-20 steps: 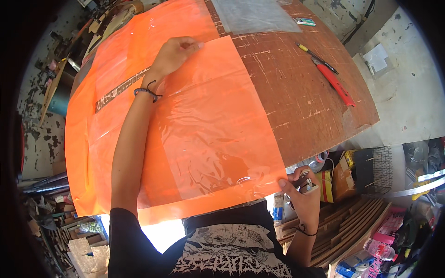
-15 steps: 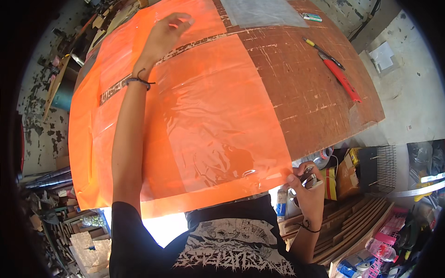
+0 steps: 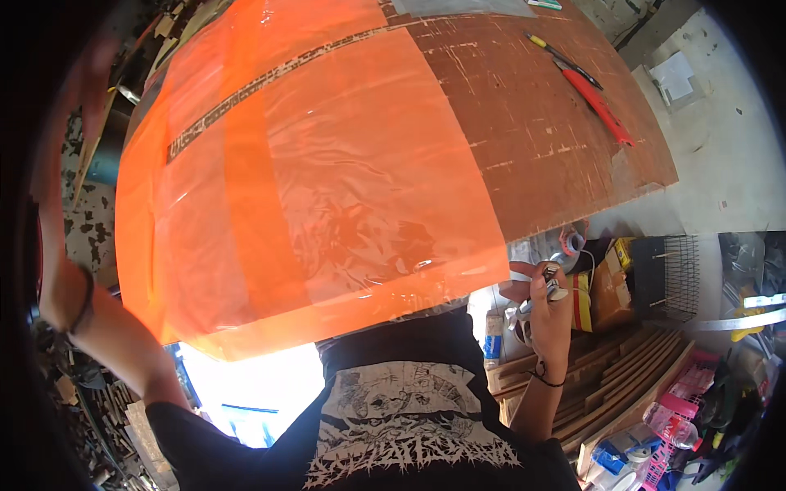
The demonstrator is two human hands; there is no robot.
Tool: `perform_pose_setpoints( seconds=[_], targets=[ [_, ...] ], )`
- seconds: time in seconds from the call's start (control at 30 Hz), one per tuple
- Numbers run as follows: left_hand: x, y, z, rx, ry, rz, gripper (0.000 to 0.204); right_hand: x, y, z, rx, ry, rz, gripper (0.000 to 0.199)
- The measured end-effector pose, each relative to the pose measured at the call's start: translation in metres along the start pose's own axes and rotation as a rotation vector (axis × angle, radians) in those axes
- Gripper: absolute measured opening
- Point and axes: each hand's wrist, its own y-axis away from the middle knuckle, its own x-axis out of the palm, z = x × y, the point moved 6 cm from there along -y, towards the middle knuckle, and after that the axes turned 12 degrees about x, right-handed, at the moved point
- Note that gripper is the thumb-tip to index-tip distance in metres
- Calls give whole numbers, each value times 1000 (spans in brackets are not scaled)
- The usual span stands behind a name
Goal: The person positions orange plastic sheets on a wooden table, folds the edges together, and uses a handheld heat sealer to seal the seams.
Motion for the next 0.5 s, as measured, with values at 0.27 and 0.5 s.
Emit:
perform_pose_setpoints(
  seconds=[0.27, 0.5],
  targets=[
    [217, 228, -106, -529, 1195, 775, 51, -14, 0, -54, 122, -168, 41, 31],
    [290, 257, -85, -747, 1391, -753, 68, 3, 10, -57, 104, -254, 75, 43]
  ],
)
